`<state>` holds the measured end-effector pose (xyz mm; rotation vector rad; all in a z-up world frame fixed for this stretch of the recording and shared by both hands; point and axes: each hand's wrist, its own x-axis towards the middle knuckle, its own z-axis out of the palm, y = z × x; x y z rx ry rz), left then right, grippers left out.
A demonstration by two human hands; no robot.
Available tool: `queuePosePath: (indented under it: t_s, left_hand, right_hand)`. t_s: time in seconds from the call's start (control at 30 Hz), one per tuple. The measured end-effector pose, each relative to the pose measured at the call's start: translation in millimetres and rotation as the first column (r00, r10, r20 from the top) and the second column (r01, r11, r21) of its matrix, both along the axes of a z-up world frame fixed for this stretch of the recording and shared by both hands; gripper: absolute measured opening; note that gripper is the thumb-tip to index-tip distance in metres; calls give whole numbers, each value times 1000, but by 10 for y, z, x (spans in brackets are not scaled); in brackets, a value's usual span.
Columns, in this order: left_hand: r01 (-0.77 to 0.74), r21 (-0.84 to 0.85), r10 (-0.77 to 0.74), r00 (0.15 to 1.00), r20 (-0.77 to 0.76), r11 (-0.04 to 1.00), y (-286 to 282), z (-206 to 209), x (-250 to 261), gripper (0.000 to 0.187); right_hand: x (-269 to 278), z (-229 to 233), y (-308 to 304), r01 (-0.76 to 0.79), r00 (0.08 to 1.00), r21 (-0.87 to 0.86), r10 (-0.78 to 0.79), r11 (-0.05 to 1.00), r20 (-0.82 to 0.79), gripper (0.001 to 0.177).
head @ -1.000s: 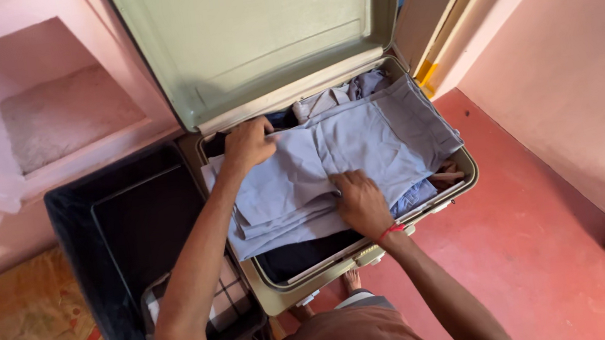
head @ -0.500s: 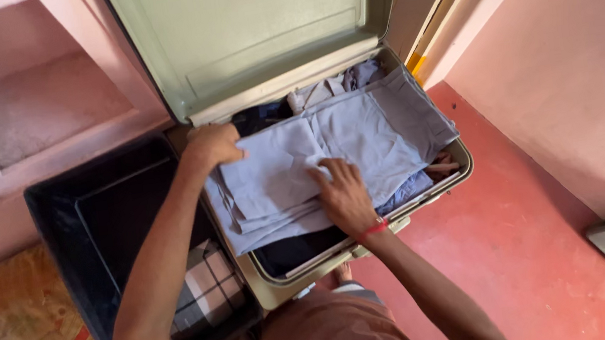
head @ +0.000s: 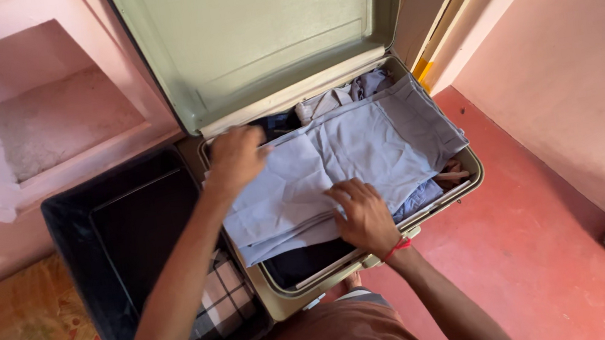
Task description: The person folds and organizes various items of clothing, including shirts and trousers, into two suitcases, rearranging them to fit properly.
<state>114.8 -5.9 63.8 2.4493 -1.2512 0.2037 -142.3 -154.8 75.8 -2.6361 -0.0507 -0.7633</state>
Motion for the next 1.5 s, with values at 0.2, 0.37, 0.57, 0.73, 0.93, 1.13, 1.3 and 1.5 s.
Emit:
queuePosePath:
  t_s: [0.2, 0.37, 0.57, 0.73, 0.93, 1.13, 1.3, 1.5]
  left_hand:
    - [65, -60, -61, 995, 75, 996, -978, -684, -99, 36]
    - [-44, -11, 45, 998, 43, 999, -1163, -913, -16, 29]
    - [-97, -61, 104, 989, 106, 993, -1052, -809, -223, 24]
    - [-120, -36, 124, 983, 134, 992, -1038, -504, -371, 29]
    - [72, -323, -59, 997, 50, 944, -1183, -312, -504, 28]
    - [156, -491, -367, 854, -369, 857, -1763, -710, -626, 23]
    - [7, -451, -401, 472, -785, 893, -2324, -884, -669, 33]
    - [-145, -687, -598, 387, -702, 712, -2898, -1165, -703, 32]
  right_hand:
    - [85, -201, -96, 20, 993, -27, -23, 999, -114, 44]
    - [156, -381, -199, -49, 989, -71, 39, 996, -142, 23]
    - [152, -534, -239, -194, 969, -174, 161, 965, -189, 10]
    - [-46, -481, -376, -278, 945, -3, 273, 961, -179, 20]
    - [-281, -348, -1511, 470, 878, -30, -463, 882, 121, 38]
    - [-439, -377, -2060, 643, 766, -125, -633, 755, 112, 27]
    - [-345, -480, -1885, 503, 854, 1, -498, 864, 150, 6]
    - [-320, -350, -1386, 269, 945, 39, -272, 962, 181, 11]
